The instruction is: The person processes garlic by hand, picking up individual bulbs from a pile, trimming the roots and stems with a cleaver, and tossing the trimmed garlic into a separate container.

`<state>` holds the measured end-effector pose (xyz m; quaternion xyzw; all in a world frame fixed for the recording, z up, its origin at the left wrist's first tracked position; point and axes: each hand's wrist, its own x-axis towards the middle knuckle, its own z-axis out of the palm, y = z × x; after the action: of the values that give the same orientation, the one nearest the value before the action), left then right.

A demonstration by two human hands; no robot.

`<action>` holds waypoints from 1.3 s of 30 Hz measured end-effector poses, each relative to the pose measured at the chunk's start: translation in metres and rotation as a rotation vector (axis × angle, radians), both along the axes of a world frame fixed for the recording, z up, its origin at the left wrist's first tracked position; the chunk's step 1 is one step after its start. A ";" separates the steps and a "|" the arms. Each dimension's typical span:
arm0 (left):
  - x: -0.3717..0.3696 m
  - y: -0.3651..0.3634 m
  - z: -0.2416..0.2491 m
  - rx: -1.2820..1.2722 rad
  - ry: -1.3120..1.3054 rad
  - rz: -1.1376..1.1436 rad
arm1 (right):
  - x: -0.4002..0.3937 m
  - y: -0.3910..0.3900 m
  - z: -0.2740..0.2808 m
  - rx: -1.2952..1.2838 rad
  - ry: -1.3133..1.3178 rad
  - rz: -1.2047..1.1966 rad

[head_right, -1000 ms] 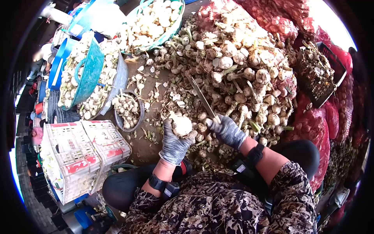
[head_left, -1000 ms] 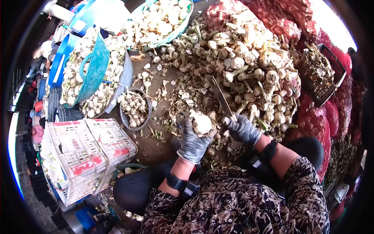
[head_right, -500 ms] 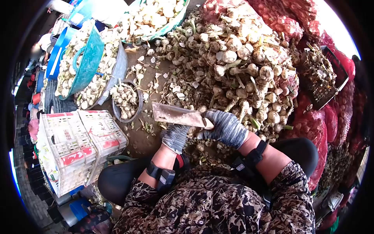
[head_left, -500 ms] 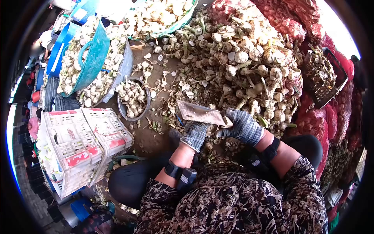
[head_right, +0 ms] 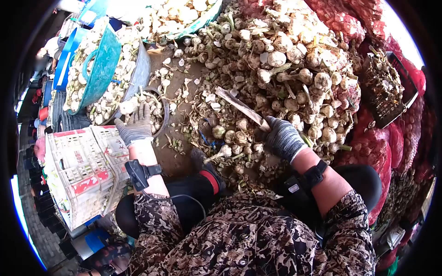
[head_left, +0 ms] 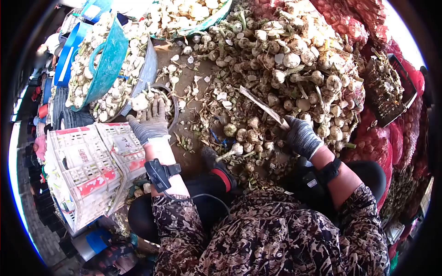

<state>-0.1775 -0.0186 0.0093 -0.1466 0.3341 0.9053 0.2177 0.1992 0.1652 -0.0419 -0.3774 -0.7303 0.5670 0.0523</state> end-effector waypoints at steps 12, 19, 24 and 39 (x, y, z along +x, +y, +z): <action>0.134 0.008 -0.245 -1.488 1.551 -1.085 | -0.002 -0.004 0.028 0.116 -0.324 0.157; 0.134 0.026 -0.206 -1.074 1.497 -1.564 | -0.014 -0.011 0.033 0.336 -0.350 0.450; 0.162 0.035 -0.133 -1.177 1.689 -1.209 | -0.005 -0.001 0.027 0.305 -0.391 0.406; 0.185 0.016 -0.013 -0.435 0.729 -1.275 | -0.034 -0.012 0.036 -0.680 0.181 -0.302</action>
<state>0.0076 -0.0030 -0.0038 0.3427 0.5756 0.5095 0.5400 0.1657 0.1528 -0.0056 -0.4252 -0.4289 0.7939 0.0712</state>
